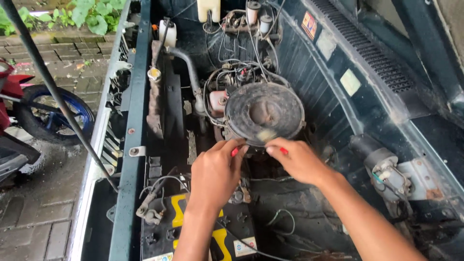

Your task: Cleaning the air filter housing and surrounding engine components using a small brush.

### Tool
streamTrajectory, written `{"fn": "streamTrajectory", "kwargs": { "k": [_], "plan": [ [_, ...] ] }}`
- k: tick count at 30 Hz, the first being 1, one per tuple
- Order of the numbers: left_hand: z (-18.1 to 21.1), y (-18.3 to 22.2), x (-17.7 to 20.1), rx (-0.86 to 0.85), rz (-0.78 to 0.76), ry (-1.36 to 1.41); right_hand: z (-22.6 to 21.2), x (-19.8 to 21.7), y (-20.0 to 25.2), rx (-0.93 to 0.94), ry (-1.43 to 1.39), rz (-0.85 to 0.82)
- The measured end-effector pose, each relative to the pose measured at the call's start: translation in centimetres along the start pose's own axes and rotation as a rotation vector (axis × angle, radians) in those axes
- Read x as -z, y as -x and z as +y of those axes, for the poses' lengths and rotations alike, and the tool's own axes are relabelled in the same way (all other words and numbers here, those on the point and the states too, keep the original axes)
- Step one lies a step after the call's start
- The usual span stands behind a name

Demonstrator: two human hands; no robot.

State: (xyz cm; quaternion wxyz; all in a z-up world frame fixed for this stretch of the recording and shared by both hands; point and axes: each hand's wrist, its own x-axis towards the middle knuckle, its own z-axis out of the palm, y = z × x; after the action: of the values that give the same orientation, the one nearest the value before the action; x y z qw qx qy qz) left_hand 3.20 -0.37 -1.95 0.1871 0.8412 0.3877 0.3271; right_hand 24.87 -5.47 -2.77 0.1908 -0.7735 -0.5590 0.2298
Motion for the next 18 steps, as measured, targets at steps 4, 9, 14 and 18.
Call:
{"fn": "streamTrajectory", "kwargs": {
  "k": [4, 9, 14, 18],
  "plan": [
    [-0.6, 0.1, -0.3, 0.037, -0.007, -0.020, -3.2, 1.6, 1.6, -0.072, -0.201, -0.040],
    [-1.3, -0.3, -0.4, 0.062, 0.013, 0.037, -1.9, 2.5, 0.3, -0.159, 0.328, -0.024],
    [-0.9, -0.3, -0.4, 0.053, 0.008, 0.061, -0.6, 1.0, -0.3, -0.119, 0.238, -0.087],
    [-0.6, -0.2, -1.0, 0.019, 0.005, 0.061, -1.0, 0.6, -0.2, 0.037, -0.073, -0.107]
  ]
}}
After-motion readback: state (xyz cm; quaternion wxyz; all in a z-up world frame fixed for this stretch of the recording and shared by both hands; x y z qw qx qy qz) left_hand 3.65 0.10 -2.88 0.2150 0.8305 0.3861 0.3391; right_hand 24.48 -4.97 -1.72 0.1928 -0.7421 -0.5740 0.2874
